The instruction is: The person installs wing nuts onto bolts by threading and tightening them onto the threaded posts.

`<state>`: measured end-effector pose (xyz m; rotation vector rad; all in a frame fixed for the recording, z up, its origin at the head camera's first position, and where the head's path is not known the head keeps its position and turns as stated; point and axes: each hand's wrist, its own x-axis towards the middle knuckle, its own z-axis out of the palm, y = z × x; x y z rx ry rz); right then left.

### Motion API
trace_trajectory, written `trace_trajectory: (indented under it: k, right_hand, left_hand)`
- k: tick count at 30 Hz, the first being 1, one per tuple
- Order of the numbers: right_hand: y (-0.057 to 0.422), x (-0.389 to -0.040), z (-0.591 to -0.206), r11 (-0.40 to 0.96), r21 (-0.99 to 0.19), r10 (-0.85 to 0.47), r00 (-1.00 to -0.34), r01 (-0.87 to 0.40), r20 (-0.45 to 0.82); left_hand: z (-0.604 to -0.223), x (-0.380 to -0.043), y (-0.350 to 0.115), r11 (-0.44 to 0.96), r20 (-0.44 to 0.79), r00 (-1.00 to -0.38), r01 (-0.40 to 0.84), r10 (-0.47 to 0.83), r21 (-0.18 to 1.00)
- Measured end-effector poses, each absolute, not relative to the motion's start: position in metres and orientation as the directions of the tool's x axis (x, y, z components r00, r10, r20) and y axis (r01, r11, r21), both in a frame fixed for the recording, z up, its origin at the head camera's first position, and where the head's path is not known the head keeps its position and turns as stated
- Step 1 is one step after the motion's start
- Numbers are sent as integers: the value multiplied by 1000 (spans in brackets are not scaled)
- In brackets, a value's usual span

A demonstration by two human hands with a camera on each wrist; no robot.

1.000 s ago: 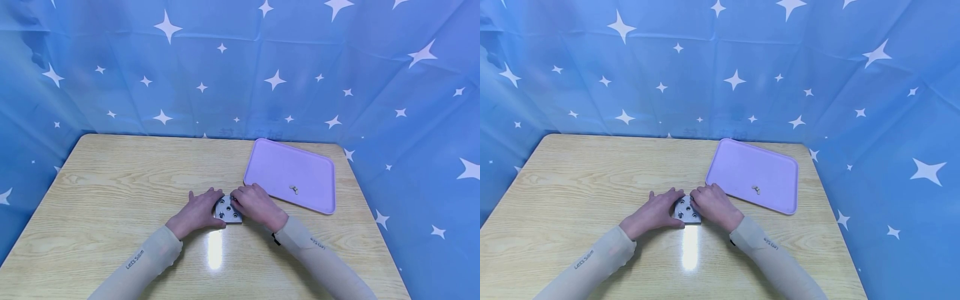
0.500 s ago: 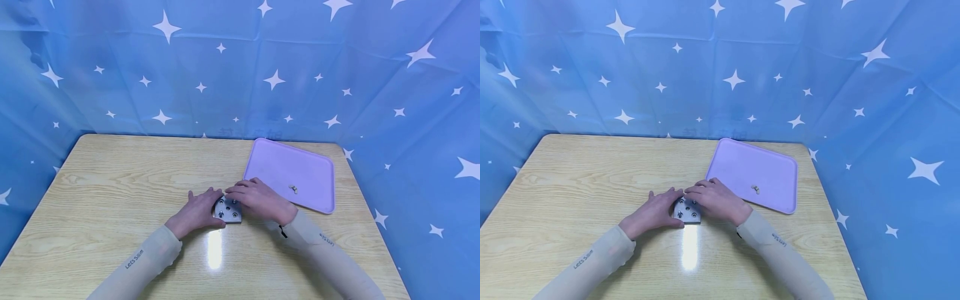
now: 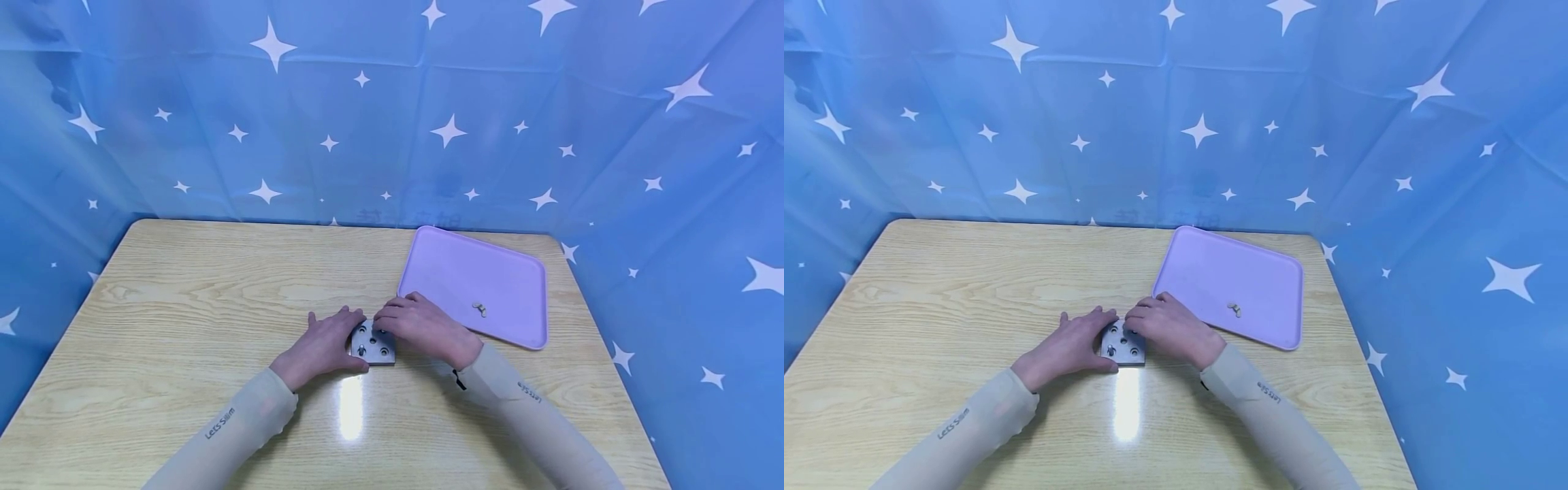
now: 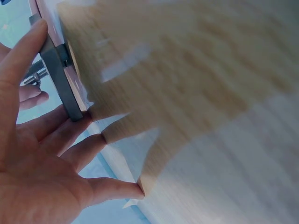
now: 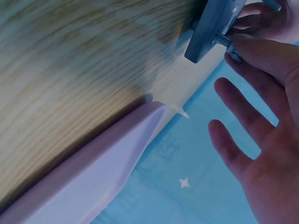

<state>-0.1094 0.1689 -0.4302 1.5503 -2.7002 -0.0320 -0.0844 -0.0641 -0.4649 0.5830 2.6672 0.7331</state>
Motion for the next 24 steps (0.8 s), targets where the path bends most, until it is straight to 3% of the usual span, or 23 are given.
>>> trace_trajectory:
  k: [9,24]
  right_hand:
    - [163,-110,-439,542,63,-839,-535,-838,99]
    - [147,-98,-450,725,-106,-663,-731,-680,160]
  left_hand:
    - [-465,-84,-64,784,-183,-867,304,463,540]
    - [-467,-84,-64,783,-168,-871,311,462,539]
